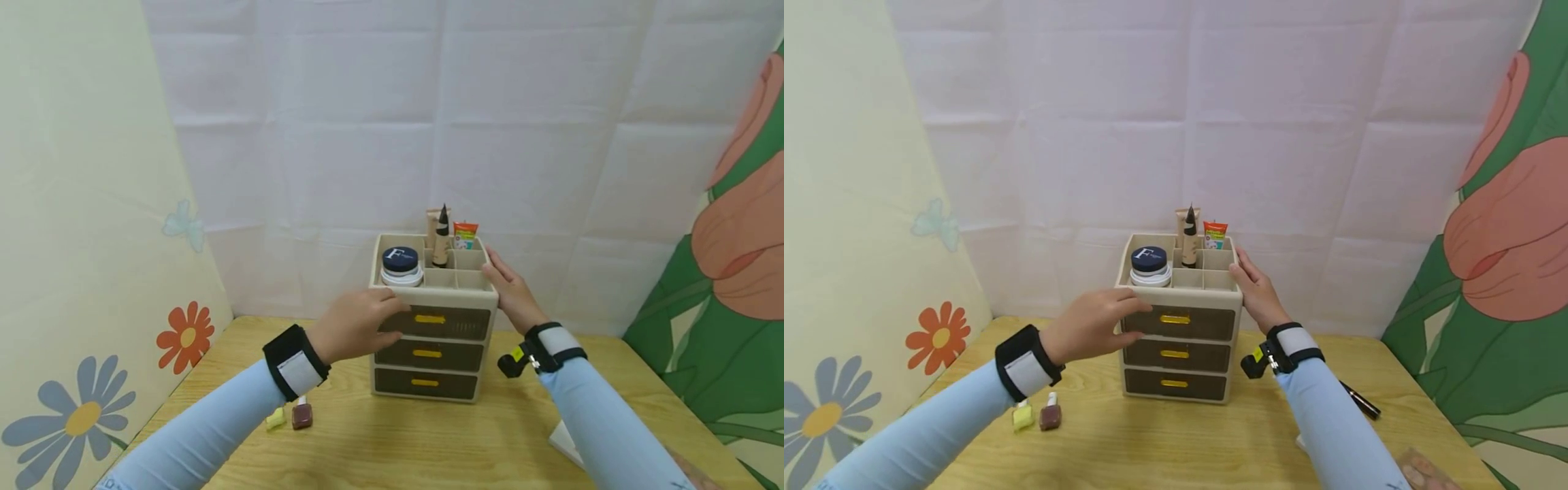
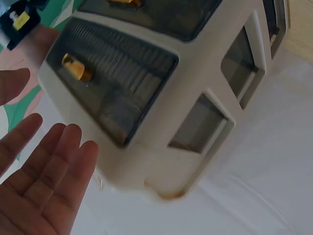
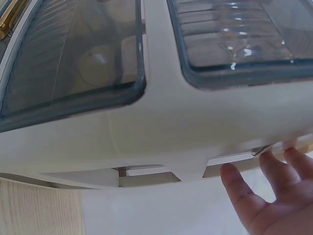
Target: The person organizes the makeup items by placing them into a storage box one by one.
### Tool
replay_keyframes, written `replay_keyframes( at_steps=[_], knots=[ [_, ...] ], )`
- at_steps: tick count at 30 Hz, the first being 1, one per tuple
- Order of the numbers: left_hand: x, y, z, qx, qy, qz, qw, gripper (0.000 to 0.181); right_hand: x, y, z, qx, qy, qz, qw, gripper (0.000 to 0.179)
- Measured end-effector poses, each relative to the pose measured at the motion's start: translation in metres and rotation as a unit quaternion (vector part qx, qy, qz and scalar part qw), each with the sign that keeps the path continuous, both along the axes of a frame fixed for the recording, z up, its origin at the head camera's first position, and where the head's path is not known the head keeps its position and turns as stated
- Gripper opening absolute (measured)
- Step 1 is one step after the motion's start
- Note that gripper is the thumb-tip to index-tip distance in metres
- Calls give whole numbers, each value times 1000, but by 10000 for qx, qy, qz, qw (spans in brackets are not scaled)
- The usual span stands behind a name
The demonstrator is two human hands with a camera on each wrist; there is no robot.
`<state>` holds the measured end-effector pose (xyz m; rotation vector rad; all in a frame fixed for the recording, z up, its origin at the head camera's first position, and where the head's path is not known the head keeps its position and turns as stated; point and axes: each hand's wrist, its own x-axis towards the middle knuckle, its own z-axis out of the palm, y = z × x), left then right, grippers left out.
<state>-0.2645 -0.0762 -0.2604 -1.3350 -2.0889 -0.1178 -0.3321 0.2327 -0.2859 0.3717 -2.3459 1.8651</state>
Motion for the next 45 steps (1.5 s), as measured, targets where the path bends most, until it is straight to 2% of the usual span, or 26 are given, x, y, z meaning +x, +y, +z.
replay_keyframes(
  at_steps=[5, 9, 11, 15, 17, 20, 25, 31, 37, 45],
  knots=[
    [-3, 14, -20, 177, 447, -37, 9988, 36, -1, -1, -2, 31, -18, -8, 10000, 70],
    [-3, 28, -28, 104, 1009, 18, 9948, 30, -1, 0, -3, 49, -45, 4, 10000, 71],
    [-4, 36, -30, -1, 1405, 33, 9901, 22, 0, 0, -3, 54, -40, -20, 10000, 71],
    [-9, 49, -33, -222, 2178, 54, 9757, 13, 1, 1, -2, 58, 26, -37, 10000, 70],
    [-11, 53, -35, -287, 2450, 60, 9691, 12, 2, 1, -2, 52, 50, -32, 10000, 69],
    [-14, 56, -40, -370, 2679, 104, 9627, 12, 4, 0, -2, 31, 61, -17, 10000, 67],
    [-19, 58, -47, -438, 2831, 181, 9579, 13, 6, -1, -4, 61, 57, -16, 10000, 66],
    [-23, 60, -51, -461, 2934, 379, 9541, 15, 0, 0, -4, -29, 117, 17, 9999, 67],
    [-26, 63, -53, -505, 3091, 557, 9481, 16, 0, 0, -3, -54, 182, 57, 9998, 66],
    [-28, 67, -51, -528, 3082, 619, 9478, 14, -1, 2, -1, -50, 138, 74, 9999, 67]
  ],
)
